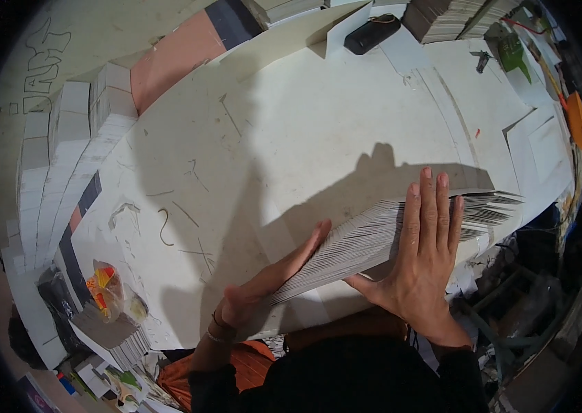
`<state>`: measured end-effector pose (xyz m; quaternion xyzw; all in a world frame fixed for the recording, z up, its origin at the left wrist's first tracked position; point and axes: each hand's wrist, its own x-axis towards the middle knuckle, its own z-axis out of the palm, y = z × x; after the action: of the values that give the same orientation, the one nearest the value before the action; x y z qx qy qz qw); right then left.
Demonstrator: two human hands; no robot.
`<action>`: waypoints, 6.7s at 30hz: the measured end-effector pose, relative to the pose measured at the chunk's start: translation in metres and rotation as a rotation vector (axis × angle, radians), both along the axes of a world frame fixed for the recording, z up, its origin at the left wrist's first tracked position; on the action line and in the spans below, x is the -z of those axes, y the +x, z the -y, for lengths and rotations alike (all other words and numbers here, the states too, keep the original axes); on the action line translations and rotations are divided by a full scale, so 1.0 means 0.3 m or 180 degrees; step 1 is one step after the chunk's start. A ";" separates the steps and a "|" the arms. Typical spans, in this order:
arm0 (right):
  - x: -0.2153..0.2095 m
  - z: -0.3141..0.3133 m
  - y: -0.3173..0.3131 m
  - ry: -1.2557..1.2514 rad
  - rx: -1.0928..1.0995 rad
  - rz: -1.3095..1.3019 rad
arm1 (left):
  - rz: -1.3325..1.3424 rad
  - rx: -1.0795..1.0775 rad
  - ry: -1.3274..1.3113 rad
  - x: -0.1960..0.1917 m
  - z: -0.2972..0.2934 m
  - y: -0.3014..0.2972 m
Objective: Assemble cardboard boxes by hand using glue and manual alignment.
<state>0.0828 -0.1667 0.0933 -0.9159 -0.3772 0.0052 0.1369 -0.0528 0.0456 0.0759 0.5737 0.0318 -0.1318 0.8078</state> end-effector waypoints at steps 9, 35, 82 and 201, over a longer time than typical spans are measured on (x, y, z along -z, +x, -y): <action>0.011 -0.005 0.000 0.0215 -0.0038 -0.0062 | -0.0325 0.0478 -0.0277 -0.008 0.006 0.150; 0.037 -0.012 0.009 0.0610 -0.0093 0.0094 | 0.0519 0.1554 0.2033 -0.137 0.051 0.414; -0.084 0.551 0.782 0.0396 -0.0376 -0.0556 | 0.0060 0.1205 0.1325 -0.160 0.599 0.966; 0.009 -0.315 0.947 0.1578 -0.2066 0.0997 | 0.2306 -0.0140 0.3635 0.166 1.140 1.587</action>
<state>0.3668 -0.0720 0.0907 -0.6791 -0.6515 -0.1818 0.2851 0.4233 -0.2965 0.0260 0.9177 -0.1646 0.1228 0.3400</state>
